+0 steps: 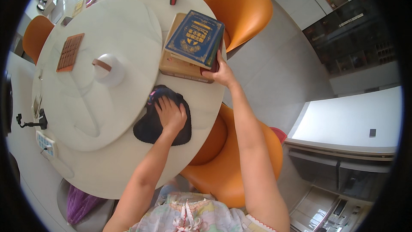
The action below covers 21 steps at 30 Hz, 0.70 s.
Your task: The person wipes a round dining table with a dark cloth, moving a power strip and other items aside to reach the surface. They then wipe a red plastic stool and a side table, handling a book, a digital scale, and a glass pot while cleaning.
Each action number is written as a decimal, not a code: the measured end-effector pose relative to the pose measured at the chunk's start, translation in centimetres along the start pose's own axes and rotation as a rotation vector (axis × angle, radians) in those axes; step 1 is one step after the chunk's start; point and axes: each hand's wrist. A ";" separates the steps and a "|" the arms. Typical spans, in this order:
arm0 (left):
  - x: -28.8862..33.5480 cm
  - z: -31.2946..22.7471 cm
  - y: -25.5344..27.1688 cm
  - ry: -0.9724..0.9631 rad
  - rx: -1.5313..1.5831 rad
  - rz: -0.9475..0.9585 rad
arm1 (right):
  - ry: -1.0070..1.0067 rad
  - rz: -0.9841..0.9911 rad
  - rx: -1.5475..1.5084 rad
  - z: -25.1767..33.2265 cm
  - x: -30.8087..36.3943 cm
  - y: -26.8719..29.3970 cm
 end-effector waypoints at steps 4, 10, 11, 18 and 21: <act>-1.5 0.1 -1.4 -0.037 -0.023 -0.028 | -0.089 -0.004 0.024 0.7 -0.6 -1.1; -2.0 -2.5 -2.4 -0.231 -0.026 -0.020 | -0.090 0.019 0.035 0.2 -1.1 -1.4; -1.4 -2.9 -2.7 -0.297 0.028 -0.002 | -0.070 0.020 0.040 -0.4 -1.3 -1.4; 5.0 -2.2 -1.0 -0.554 0.300 0.135 | 0.040 0.004 -0.111 -0.3 -0.7 -2.0; 7.5 -2.1 1.2 -0.575 0.359 0.197 | 0.053 0.042 -0.209 -1.5 -1.1 -0.6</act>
Point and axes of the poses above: each hand's wrist, its own x-axis away from the middle knuckle, its own y-axis out of the back of the hand, z = x × y, and after that the axes turned 9 degrees about -z, right-handed
